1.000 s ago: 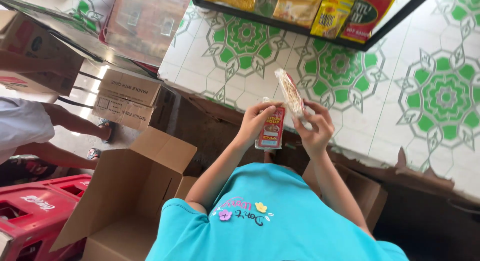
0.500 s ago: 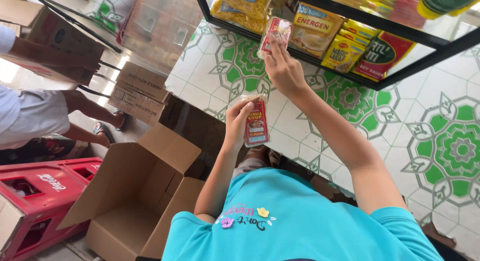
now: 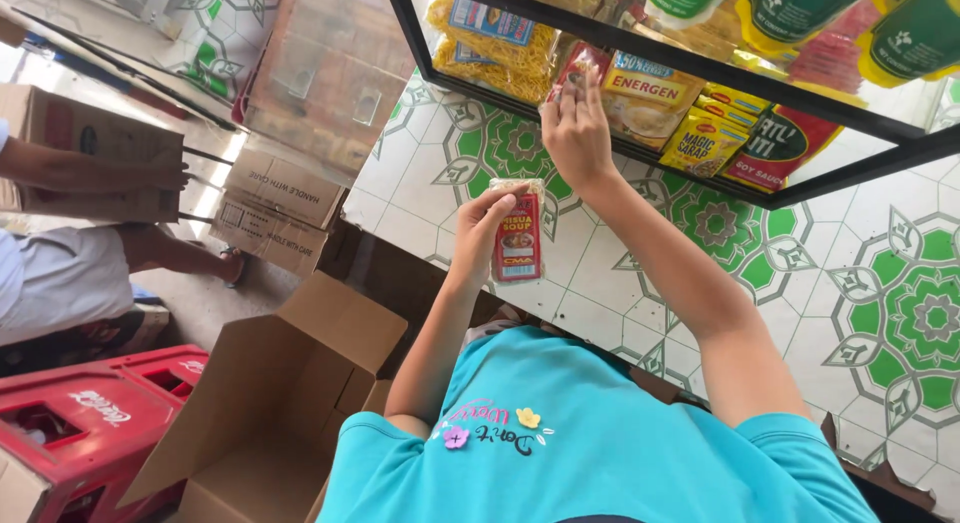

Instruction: The person takes snack packets, seasoning sachets and noodle packs from cardboard boxes on the floor and places them into a glass display cabinet, arranging the packets on the cabinet shelves. They then lift a cardboard box filled with wrapped white items and hold it up.

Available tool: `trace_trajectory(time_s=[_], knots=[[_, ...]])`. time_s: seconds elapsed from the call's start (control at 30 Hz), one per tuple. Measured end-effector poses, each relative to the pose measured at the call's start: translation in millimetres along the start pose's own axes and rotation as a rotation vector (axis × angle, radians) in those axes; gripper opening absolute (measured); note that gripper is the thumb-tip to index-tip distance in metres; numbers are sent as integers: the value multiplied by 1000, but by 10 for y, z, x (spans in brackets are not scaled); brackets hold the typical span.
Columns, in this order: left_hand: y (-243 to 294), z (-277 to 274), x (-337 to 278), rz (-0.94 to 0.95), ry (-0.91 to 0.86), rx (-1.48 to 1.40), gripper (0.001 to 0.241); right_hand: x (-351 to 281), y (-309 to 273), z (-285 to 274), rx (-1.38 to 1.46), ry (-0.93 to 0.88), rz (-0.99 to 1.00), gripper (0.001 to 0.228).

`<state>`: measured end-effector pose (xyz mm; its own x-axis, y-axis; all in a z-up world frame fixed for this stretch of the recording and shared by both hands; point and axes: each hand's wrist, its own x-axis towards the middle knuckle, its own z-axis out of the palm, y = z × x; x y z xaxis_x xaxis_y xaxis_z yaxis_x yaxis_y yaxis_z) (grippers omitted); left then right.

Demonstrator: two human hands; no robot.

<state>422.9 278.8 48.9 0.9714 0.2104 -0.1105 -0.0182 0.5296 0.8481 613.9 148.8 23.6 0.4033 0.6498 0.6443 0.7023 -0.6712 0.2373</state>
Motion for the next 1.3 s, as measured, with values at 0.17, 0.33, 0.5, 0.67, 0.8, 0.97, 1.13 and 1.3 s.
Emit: trace_trajectory(time_s=[0.17,0.33,0.5,0.67,0.8,0.97,1.13,1.3], knots=[[86,-50,233,-30,-53,70,30,-22,-29,44,-162,-131,-87,7],[150,-64,409,-32,-125,108,31,20,59,146,-19,-190,-19,6],[302,-49,555,60,-177,141,30,-146,241,408,277,-156,115,21],[330,-110,617,-2,-211,121,31,-49,291,132,243,-242,75,24],[323,-198,710,31,-213,146,30,46,322,102,266,-309,74,23],[167,-255,958,12,-254,143,31,-91,301,344,344,-291,181,16],[16,-169,1476,143,-295,327,36,102,176,-109,16,-243,33,17],[299,211,1853,475,-185,808,53,-54,147,-556,206,-158,197,49]])
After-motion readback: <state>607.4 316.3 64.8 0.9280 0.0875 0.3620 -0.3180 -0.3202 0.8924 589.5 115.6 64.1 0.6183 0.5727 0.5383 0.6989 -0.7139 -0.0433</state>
